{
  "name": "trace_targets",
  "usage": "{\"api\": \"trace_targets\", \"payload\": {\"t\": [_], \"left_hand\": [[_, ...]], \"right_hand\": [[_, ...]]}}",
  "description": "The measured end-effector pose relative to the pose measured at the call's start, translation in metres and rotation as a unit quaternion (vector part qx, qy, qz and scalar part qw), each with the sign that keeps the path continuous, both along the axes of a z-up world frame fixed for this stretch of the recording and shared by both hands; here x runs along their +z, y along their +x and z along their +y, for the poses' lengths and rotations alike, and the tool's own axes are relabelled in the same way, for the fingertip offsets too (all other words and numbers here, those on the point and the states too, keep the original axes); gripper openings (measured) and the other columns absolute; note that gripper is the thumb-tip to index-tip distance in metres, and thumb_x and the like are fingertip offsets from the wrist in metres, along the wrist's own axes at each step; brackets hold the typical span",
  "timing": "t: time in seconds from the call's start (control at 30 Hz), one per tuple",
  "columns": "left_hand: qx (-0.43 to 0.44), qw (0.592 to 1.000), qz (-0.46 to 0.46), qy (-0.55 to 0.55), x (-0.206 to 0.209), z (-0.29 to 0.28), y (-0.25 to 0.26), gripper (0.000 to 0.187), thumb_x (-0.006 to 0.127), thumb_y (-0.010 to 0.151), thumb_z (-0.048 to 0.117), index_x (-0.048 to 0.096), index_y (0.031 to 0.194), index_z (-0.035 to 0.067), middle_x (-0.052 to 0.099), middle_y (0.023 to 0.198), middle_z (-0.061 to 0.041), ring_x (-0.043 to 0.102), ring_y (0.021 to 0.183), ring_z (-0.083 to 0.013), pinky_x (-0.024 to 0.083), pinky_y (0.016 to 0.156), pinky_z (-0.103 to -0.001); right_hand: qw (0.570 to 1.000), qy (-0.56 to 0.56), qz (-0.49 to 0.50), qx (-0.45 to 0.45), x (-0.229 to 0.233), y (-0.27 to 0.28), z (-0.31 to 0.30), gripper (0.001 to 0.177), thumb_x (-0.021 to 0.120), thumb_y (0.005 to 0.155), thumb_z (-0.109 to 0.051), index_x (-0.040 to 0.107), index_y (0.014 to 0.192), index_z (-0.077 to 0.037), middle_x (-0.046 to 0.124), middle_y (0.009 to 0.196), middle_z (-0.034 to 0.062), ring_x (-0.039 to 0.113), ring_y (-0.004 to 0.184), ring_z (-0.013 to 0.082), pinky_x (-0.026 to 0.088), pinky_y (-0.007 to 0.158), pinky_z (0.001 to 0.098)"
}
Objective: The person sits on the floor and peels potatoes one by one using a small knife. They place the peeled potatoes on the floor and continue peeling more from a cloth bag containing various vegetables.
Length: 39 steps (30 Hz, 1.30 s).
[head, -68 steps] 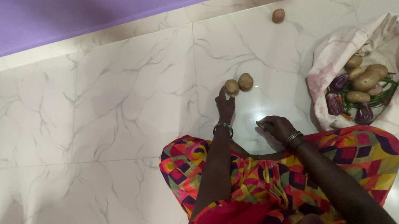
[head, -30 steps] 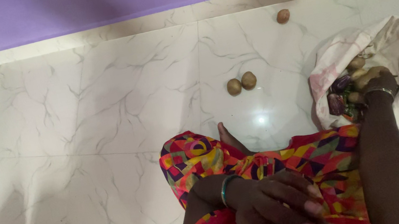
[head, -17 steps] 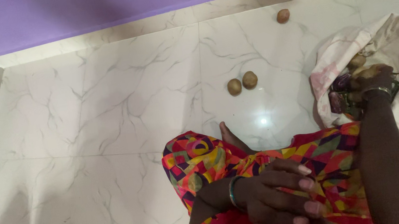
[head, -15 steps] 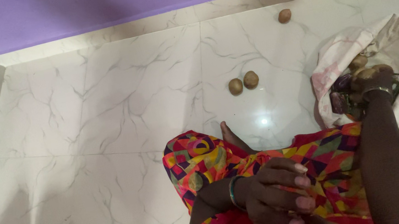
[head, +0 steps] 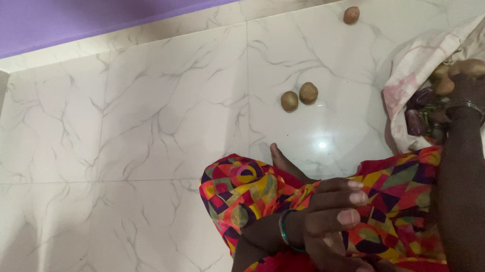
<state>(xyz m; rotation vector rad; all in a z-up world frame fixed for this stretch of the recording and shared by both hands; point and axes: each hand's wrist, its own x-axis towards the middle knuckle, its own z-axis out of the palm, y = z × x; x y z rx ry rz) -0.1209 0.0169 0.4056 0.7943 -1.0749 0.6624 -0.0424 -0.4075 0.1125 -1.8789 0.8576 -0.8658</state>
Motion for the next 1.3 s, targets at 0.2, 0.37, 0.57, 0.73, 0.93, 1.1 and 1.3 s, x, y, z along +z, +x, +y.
{"api": "trace_targets", "payload": {"t": [0.2, 0.37, 0.57, 0.73, 0.93, 1.1, 1.3], "left_hand": [[0.027, 0.961, 0.001, 0.274, -0.05, 0.021, 0.049, 0.069, 0.028, 0.108, 0.066, 0.063, 0.14, 0.016, 0.045, 0.157, -0.016, 0.045, 0.148, -0.0315, 0.041, 0.123, -0.048], [0.056, 0.817, 0.312, 0.481, -0.154, -0.008, 0.109, 0.061, 0.053, 0.106, 0.055, 0.052, 0.151, 0.013, 0.045, 0.161, -0.02, 0.041, 0.15, -0.0355, 0.037, 0.123, -0.05], [-0.241, 0.646, 0.588, 0.423, -0.294, -0.007, 0.128, 0.077, 0.059, 0.099, 0.052, 0.031, 0.16, 0.015, 0.047, 0.148, -0.023, 0.057, 0.13, -0.0342, 0.053, 0.101, -0.044], [-0.307, 0.571, 0.701, 0.298, -0.365, -0.007, 0.127, 0.074, 0.066, 0.099, 0.044, 0.033, 0.154, 0.007, 0.055, 0.137, -0.027, 0.065, 0.115, -0.0367, 0.061, 0.084, -0.041], [-0.323, 0.547, 0.726, 0.262, -0.384, -0.01, 0.134, 0.075, 0.066, 0.097, 0.044, 0.027, 0.153, 0.012, 0.052, 0.136, -0.023, 0.068, 0.111, -0.0395, 0.062, 0.088, -0.043], [-0.328, 0.564, 0.723, 0.227, -0.388, -0.014, 0.136, 0.074, 0.066, 0.099, 0.043, 0.029, 0.154, 0.011, 0.052, 0.139, -0.027, 0.069, 0.108, -0.0377, 0.062, 0.088, -0.044], [-0.31, 0.597, 0.726, 0.144, -0.398, -0.009, 0.145, 0.069, 0.066, 0.1, 0.036, 0.027, 0.153, 0.013, 0.052, 0.14, -0.018, 0.065, 0.119, -0.0338, 0.061, 0.099, -0.045]], "right_hand": [[0.961, 0.211, -0.062, 0.168, 0.008, 0.011, 0.044, 0.065, 0.084, 0.096, -0.029, 0.05, 0.144, -0.002, 0.062, 0.13, 0.0122, 0.062, 0.11, 0.022, 0.055, 0.089, 0.035], [0.869, 0.3, 0.188, 0.347, 0.01, 0.018, 0.123, 0.072, 0.082, 0.08, -0.038, 0.053, 0.14, -0.01, 0.067, 0.115, 0.0087, 0.064, 0.093, 0.0177, 0.055, 0.072, 0.0323], [0.777, 0.366, 0.247, 0.449, -0.003, 0.017, 0.197, 0.067, 0.082, 0.084, -0.03, 0.059, 0.143, -0.006, 0.067, 0.096, 0.008, 0.055, 0.074, 0.0156, 0.043, 0.06, 0.0288], [0.785, 0.352, 0.232, 0.454, -0.02, 0.017, 0.197, 0.061, 0.075, 0.09, -0.021, 0.056, 0.147, -0.007, 0.07, 0.099, 0.0051, 0.06, 0.079, 0.0118, 0.052, 0.067, 0.026], [0.84, 0.352, 0.043, 0.411, -0.04, 0.021, 0.19, 0.048, 0.065, 0.099, -0.01, 0.056, 0.146, -0.003, 0.07, 0.122, 0.0059, 0.067, 0.105, 0.0133, 0.058, 0.088, 0.0305], [0.895, 0.209, 0.016, 0.395, -0.032, 0.011, 0.222, 0.04, 0.062, 0.099, -0.001, 0.061, 0.138, -0.012, 0.073, 0.12, 0.0084, 0.07, 0.106, 0.0167, 0.059, 0.09, 0.0311], [0.907, -0.128, 0.033, 0.4, -0.004, -0.002, 0.25, 0.036, 0.066, 0.089, 0.006, 0.074, 0.12, -0.009, 0.073, 0.12, 0.013, 0.07, 0.11, 0.0295, 0.058, 0.09, 0.0363]]}}
